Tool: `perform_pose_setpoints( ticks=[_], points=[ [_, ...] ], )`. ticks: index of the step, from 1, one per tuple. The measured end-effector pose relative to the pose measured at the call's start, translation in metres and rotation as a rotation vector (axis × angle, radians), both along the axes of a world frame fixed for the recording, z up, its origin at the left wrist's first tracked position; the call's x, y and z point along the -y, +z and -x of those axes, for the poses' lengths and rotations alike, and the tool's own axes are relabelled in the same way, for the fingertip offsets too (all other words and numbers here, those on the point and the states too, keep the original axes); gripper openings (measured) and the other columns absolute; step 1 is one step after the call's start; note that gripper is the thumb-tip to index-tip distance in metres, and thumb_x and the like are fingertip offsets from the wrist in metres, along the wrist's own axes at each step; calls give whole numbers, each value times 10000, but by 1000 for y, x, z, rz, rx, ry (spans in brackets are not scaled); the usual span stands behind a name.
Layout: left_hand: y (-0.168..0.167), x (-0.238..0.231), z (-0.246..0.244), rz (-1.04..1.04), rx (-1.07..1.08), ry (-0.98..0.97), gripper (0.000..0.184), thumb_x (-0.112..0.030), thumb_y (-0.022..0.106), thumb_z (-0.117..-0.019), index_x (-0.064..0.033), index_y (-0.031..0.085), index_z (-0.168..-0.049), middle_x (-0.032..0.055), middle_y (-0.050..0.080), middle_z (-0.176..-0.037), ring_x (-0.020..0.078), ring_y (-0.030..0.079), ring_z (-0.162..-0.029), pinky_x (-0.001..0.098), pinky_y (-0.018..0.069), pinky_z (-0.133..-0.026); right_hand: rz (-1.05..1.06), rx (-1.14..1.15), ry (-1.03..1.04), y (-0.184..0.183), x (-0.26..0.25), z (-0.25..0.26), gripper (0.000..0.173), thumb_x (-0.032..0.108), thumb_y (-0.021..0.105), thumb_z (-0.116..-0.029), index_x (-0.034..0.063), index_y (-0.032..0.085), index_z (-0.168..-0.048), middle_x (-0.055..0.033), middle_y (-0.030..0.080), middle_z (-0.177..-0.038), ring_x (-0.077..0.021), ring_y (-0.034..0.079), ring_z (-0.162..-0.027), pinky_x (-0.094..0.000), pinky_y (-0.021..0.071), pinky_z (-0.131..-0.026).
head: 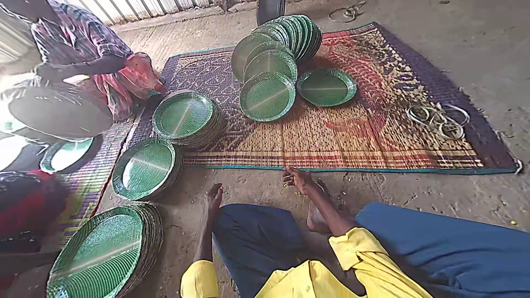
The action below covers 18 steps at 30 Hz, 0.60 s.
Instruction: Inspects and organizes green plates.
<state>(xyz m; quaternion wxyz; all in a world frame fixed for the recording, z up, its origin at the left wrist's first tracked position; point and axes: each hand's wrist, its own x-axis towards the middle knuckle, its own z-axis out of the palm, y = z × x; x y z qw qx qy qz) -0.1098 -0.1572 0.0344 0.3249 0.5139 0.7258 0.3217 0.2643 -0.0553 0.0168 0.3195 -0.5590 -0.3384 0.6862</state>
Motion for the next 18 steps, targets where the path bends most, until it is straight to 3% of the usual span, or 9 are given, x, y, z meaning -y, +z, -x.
perform_pose_setpoints(
  ticks=[3, 5, 8, 14, 16, 18],
  points=[
    [11, -2, -9, 232, -124, -163, 400, -196, 476, -1071, 37, 589, -1376, 259, 657, -1295, 353, 631, -1234, 507, 452, -1100, -9, 22, 23, 2, 2, 0, 388, 349, 460, -1109, 46, 622, -1289, -70, 726, -993, -163, 705, -797, -319, 576, -696],
    [15, -8, -17, 304, -135, -215, 419, -191, 480, -1074, 34, 542, -1423, 260, 651, -1305, 357, 637, -1227, 503, 455, -1100, -14, 41, 31, 5, 2, -1, 387, 347, 473, -1106, 42, 625, -1289, -72, 729, -986, -162, 707, -793, -318, 576, -698],
    [9, -10, -16, 320, -131, -277, 429, -203, 493, -1067, 25, 540, -1427, 253, 669, -1255, 358, 657, -1168, 514, 475, -1061, -59, 79, 78, 26, -3, -6, 371, 321, 472, -1110, 29, 595, -1303, -77, 713, -1010, -149, 683, -801, -311, 552, -702],
    [9, -6, -13, 276, -131, -266, 429, -202, 474, -1072, 42, 540, -1419, 262, 670, -1259, 371, 657, -1175, 519, 474, -1064, -308, 99, 72, 84, -41, -40, 324, 229, 500, -1102, -1, 606, -1304, -87, 716, -998, -137, 677, -782, -297, 560, -702],
    [14, -5, -16, 316, -173, -268, 424, -207, 471, -1077, 21, 542, -1426, 250, 667, -1280, 370, 649, -1202, 528, 465, -1078, -359, 196, 64, 143, -22, -42, 318, 225, 485, -1104, 21, 584, -1326, -99, 694, -1033, -138, 650, -809, -296, 537, -716],
    [15, -4, -19, 330, -198, -258, 417, -215, 483, -1073, 11, 557, -1416, 246, 669, -1267, 372, 651, -1180, 539, 471, -1056, -265, 356, 45, 273, 41, -14, 344, 130, 442, -1111, -3, 519, -1419, -161, 663, -1242, -194, 669, -1045, -333, 528, -924]
  ],
)
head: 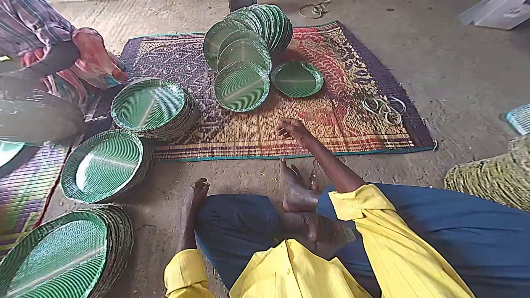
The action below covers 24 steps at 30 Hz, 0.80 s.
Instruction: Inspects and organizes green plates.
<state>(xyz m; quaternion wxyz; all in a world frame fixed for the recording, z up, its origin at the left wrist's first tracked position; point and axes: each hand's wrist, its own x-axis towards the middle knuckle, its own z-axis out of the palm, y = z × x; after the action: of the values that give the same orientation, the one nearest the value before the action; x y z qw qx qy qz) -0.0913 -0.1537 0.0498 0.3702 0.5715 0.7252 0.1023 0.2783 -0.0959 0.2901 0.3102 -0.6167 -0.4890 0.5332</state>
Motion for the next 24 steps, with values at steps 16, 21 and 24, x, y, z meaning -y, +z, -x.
perform_pose_setpoints(
  ticks=[16, 21, 24],
  points=[
    [-5, 2, 3, -7, -58, -28, 424, -247, 481, -1079, 1, 563, -1412, 258, 660, -1284, 408, 642, -1195, 607, 446, -1058, -182, 943, 297, 175, 108, 29, 270, 1, 505, -1060, -125, 531, -1297, -303, 611, -1155, -340, 606, -989, -402, 490, -905],
    [-7, 8, 3, -56, -83, -13, 415, -279, 511, -1076, -21, 598, -1388, 267, 674, -1242, 445, 646, -1165, 654, 451, -1023, -59, 1021, 185, 189, 124, 36, 189, -156, 442, -998, -267, 533, -1121, -402, 558, -1071, -333, 504, -930, -366, 398, -854],
    [-3, 11, 2, -69, -62, 3, 405, -278, 510, -1079, -30, 599, -1386, 268, 669, -1255, 454, 644, -1169, 666, 445, -1026, 66, 984, 132, 198, 134, 40, 170, -188, 405, -979, -293, 518, -1048, -410, 552, -1037, -300, 476, -918, -349, 375, -843]
  ],
)
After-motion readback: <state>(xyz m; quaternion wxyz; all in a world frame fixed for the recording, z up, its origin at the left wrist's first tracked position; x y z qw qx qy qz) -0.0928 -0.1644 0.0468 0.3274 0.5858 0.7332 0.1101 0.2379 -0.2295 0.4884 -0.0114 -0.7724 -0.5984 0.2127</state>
